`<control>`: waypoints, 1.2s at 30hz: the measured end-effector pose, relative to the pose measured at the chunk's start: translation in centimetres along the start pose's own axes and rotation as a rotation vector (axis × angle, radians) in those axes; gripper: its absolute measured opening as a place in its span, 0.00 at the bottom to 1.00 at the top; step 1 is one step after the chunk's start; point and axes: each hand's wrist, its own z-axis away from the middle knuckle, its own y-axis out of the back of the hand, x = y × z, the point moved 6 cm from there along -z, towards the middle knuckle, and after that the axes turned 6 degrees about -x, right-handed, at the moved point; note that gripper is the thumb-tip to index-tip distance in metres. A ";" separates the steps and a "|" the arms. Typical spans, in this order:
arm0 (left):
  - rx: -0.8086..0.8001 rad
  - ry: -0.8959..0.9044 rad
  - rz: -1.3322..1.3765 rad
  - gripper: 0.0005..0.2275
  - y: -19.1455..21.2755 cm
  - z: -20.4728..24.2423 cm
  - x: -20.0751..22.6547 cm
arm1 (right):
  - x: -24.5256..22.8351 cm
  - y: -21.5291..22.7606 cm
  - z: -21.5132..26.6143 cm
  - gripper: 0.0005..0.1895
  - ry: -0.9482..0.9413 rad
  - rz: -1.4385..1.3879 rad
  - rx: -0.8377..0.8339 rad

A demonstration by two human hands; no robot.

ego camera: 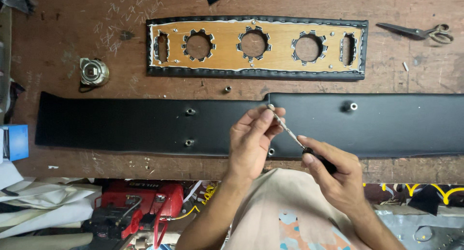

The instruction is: The person assembles a car interior panel by inserting metal grommets into pre-drilled holes and securing them with a screwdriver. They then align and attach a perforated cover panel over the grommets, ensuring proper fit.

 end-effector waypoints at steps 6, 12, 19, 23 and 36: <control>-0.049 -0.008 -0.025 0.08 -1.9 0.0 -0.5 | 4.8 -0.4 0.8 0.20 -0.029 -0.462 -0.029; -0.342 0.029 -0.142 0.12 -5.2 0.5 -0.6 | 7.3 0.3 1.3 0.21 0.201 -0.678 -0.041; 0.057 -0.100 -0.948 0.12 4.1 -5.7 2.0 | 7.7 2.4 1.9 0.21 0.307 -0.653 0.001; 0.490 -0.145 -1.656 0.17 13.2 -9.6 4.5 | 7.6 3.4 2.2 0.21 0.314 -0.593 0.039; 0.172 0.243 -0.680 0.08 15.3 -11.9 3.0 | 7.3 3.7 2.6 0.21 0.235 -0.453 0.048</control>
